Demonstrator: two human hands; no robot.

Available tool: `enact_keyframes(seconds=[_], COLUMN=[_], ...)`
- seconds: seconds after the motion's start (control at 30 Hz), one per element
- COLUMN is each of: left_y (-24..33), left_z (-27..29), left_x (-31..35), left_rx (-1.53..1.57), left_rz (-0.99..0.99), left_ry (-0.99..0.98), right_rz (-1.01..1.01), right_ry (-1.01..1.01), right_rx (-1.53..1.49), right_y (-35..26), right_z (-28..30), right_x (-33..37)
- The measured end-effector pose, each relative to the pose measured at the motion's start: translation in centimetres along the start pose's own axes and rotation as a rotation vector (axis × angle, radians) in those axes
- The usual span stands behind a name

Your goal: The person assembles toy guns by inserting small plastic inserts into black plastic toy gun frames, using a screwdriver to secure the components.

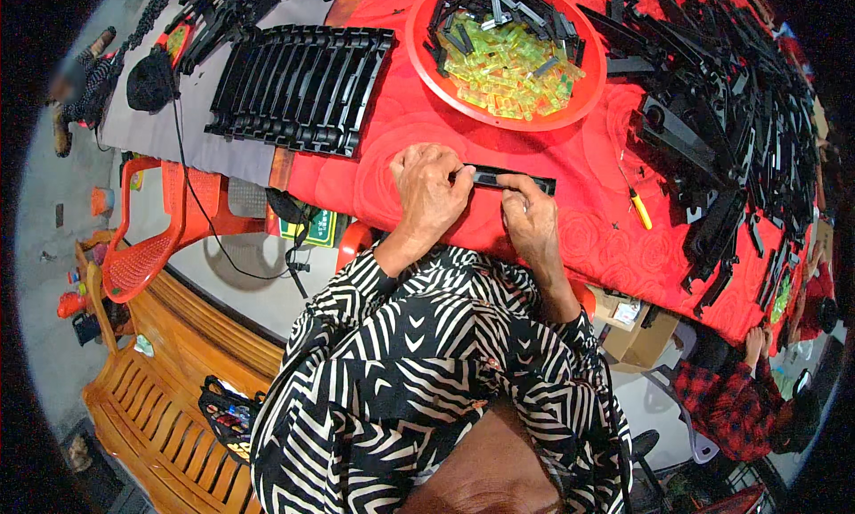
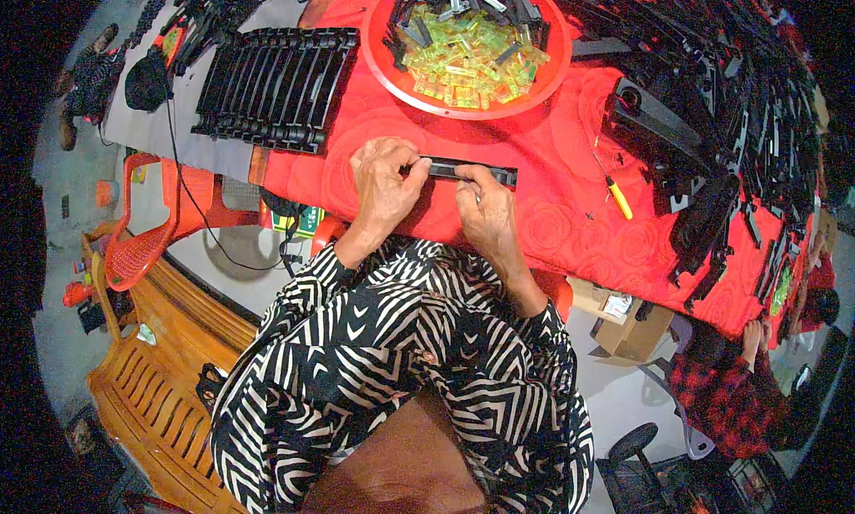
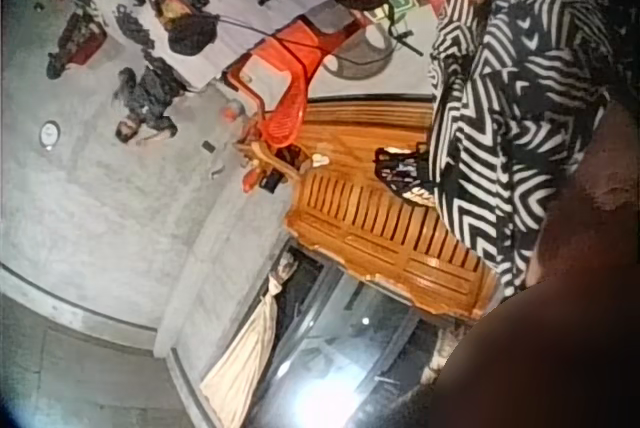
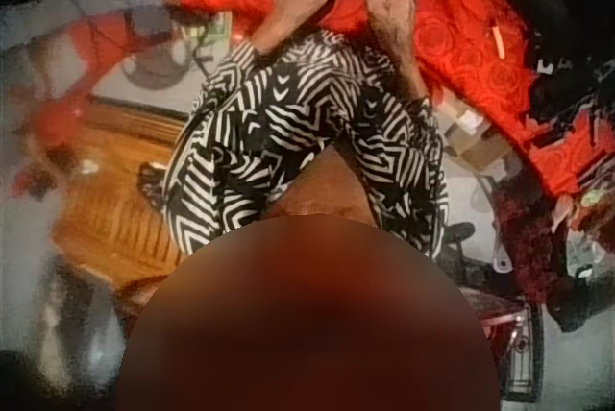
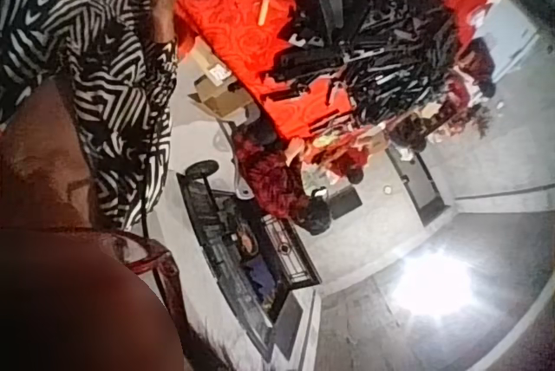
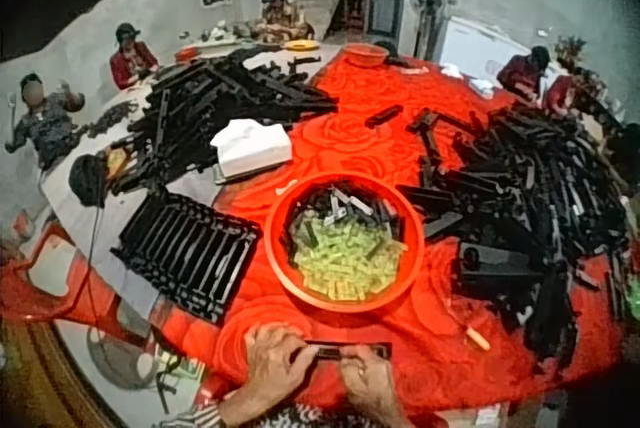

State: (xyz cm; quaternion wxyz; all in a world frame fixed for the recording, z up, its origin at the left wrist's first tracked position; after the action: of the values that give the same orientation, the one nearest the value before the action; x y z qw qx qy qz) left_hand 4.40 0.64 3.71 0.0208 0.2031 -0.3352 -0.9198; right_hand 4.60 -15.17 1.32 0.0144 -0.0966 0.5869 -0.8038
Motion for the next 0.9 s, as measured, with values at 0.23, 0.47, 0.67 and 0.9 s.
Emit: enact_keyframes(seconds=[0.23,0.47,0.67,0.9], left_y=[-0.2,-0.4,-0.7,-1.9], left_z=[0.0,2.0,3.6,-1.2], left_x=[0.1,0.6,3.4,5.4], left_rx=[-0.059,0.09,0.221,1.019], left_rz=[0.088,-0.128,0.12,0.806], left_ry=[0.054,0.199,0.195,-0.243], right_rz=[0.104,0.242,0.316,0.359], right_ry=[0.117,0.014,0.041,-0.009], right_rx=[0.16,0.732,0.85,0.951], right_y=[-1.7,-2.3,-3.7,-4.3], right_z=[1.9,0.9,1.8,1.5], right_x=[0.1,-0.3,-0.8,-1.7])
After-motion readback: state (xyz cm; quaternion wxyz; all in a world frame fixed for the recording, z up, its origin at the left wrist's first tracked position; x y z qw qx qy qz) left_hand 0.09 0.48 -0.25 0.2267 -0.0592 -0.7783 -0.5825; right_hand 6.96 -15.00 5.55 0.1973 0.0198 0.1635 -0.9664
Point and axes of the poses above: each hand's wrist, its own x-axis away from the middle knuckle, its own z-axis out of the back of the hand, y = z × x, the point moved 6 cm from there along -x, towards the middle knuckle, and after that the axes turned 2 degrees about y, right-handed, at the moved point
